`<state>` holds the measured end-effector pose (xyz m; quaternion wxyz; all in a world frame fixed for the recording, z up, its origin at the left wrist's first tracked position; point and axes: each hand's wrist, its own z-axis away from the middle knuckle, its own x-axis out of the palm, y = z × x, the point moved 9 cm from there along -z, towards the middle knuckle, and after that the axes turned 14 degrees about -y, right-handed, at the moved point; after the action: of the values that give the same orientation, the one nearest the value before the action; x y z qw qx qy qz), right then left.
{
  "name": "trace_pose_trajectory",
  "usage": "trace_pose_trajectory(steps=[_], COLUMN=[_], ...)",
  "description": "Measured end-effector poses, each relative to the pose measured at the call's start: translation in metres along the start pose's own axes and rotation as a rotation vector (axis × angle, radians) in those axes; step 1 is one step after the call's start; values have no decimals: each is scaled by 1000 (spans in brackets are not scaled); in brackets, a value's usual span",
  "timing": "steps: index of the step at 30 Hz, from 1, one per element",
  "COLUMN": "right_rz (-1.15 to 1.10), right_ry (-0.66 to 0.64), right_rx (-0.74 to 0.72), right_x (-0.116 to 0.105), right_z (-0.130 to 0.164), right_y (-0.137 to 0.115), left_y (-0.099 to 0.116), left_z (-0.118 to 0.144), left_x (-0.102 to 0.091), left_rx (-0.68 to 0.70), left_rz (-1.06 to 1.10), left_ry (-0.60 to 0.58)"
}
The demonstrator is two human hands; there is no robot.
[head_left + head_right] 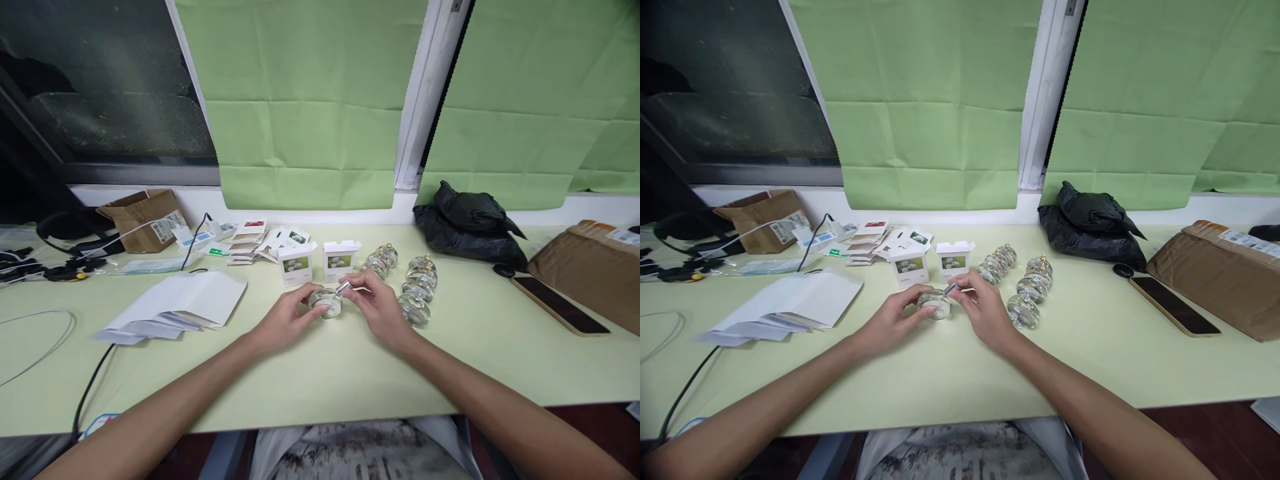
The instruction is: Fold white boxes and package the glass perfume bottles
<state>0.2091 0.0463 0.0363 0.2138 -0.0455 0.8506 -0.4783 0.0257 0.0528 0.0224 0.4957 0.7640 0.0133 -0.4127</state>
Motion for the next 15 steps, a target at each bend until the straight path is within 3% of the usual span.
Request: trace_pose_trajectory(steps=[15], right_rz=[-60], right_ry=[-39], right_rx=[45], right_x=[5], right_z=[0], right_y=[10], left_y=[0], left_z=[-1], left_x=[8], left_rx=[-9], left_rz=[120], left_ry=[-34])
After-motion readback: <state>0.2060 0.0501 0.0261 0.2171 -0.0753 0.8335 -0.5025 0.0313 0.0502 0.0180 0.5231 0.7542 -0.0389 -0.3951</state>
